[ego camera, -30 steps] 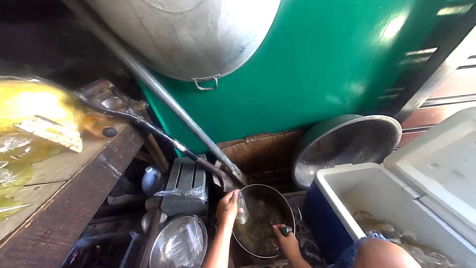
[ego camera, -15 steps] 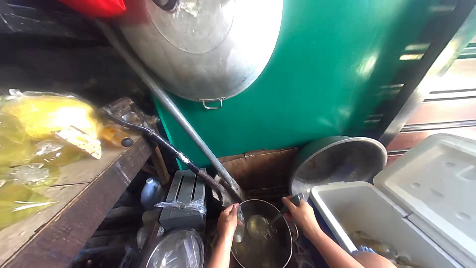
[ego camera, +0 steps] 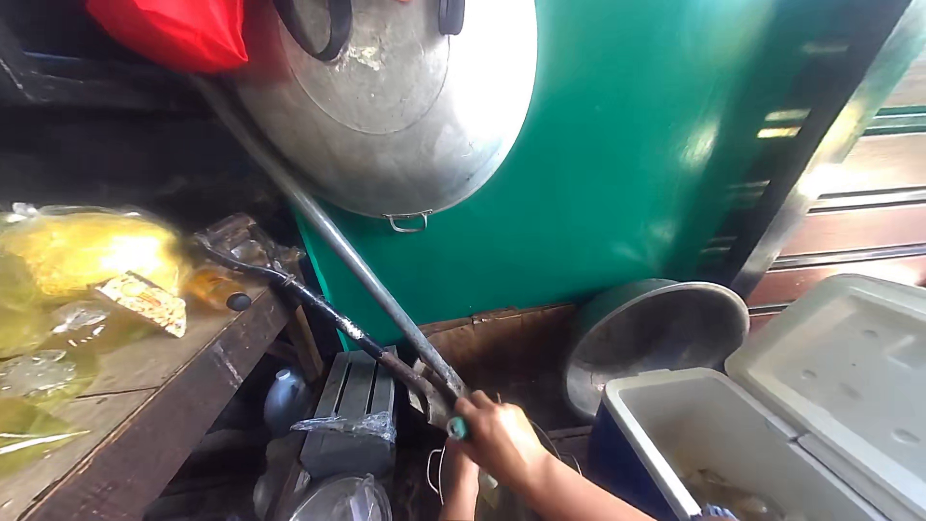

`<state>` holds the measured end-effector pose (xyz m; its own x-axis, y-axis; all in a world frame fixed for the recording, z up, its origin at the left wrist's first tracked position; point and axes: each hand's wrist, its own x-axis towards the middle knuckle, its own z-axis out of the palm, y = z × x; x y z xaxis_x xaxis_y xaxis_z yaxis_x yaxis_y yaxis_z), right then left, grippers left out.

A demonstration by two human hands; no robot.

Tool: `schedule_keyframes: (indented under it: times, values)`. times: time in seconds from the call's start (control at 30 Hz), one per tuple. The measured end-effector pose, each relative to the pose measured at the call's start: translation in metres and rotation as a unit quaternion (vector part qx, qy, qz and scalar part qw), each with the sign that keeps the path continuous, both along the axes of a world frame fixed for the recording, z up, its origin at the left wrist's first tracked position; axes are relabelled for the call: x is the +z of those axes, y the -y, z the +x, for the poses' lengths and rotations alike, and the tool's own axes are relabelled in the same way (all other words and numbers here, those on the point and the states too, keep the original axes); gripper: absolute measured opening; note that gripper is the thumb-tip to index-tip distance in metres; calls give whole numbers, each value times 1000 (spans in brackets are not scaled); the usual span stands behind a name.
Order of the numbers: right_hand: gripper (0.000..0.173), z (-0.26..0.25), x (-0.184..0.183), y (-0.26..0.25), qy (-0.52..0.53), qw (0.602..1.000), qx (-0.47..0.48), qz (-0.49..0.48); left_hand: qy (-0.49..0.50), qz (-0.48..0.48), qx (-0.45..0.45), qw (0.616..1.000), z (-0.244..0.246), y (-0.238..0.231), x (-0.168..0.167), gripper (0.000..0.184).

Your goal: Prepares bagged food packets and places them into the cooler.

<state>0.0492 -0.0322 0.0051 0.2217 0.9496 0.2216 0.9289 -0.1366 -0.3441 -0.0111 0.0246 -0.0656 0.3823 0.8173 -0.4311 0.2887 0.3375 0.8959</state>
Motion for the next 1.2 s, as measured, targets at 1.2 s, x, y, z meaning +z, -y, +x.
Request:
schedule_keyframes:
  times: [1.2]
  values:
    - [27, 75, -227, 74, -483, 789, -375, 58, -112, 197, -38, 973, -14, -56, -84, 33]
